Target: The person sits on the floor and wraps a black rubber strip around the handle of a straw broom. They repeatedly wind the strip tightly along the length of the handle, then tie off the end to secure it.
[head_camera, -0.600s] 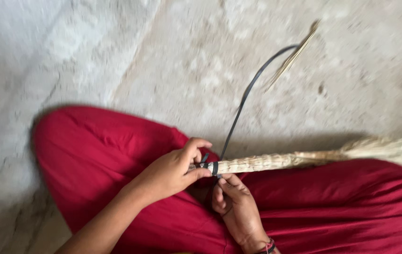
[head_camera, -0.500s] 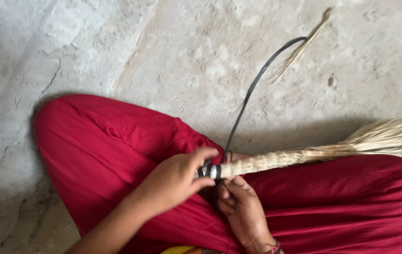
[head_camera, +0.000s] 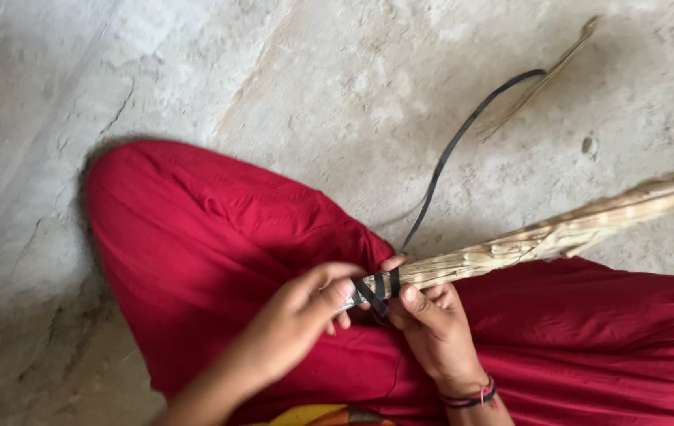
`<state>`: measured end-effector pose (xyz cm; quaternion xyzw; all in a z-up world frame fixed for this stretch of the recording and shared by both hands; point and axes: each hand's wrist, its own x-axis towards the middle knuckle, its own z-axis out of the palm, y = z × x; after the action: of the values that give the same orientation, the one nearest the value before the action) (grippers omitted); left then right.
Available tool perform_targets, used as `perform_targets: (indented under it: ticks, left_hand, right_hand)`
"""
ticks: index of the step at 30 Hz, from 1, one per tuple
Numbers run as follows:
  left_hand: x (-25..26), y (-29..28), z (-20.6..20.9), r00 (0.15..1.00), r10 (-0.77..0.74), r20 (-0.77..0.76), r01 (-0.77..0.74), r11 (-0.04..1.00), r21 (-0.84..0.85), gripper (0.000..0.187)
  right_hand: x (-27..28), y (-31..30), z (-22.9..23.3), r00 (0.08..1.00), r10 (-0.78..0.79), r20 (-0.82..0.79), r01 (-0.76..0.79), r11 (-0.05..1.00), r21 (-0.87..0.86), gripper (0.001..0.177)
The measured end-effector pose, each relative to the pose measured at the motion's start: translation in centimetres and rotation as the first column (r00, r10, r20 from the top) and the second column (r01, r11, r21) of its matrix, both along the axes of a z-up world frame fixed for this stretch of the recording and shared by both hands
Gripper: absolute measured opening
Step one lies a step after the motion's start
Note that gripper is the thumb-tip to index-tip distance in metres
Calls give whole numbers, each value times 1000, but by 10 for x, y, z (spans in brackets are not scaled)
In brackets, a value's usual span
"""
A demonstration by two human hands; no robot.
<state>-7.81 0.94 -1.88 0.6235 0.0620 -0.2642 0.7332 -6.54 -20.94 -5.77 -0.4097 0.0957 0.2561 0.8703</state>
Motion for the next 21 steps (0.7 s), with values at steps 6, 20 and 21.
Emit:
perform_targets:
  ticks: [6,20,21]
  left_hand:
    - [1,17,-4,868,-402,-292,137,758,-638,67]
    - [-19,-9,-19,715,-559,-421,-261,345,-902,57]
    - [-22,-10,-20,716,-561,-414,-264,332,-906,55]
  right_hand:
    - [-3,-7,-11,998,59,12,-60,984,166,53]
    - [-14,-32,-31,998,51,22,-55,944,326,52]
    - [-16,-34,-30,998,54,28,-61,944,324,54]
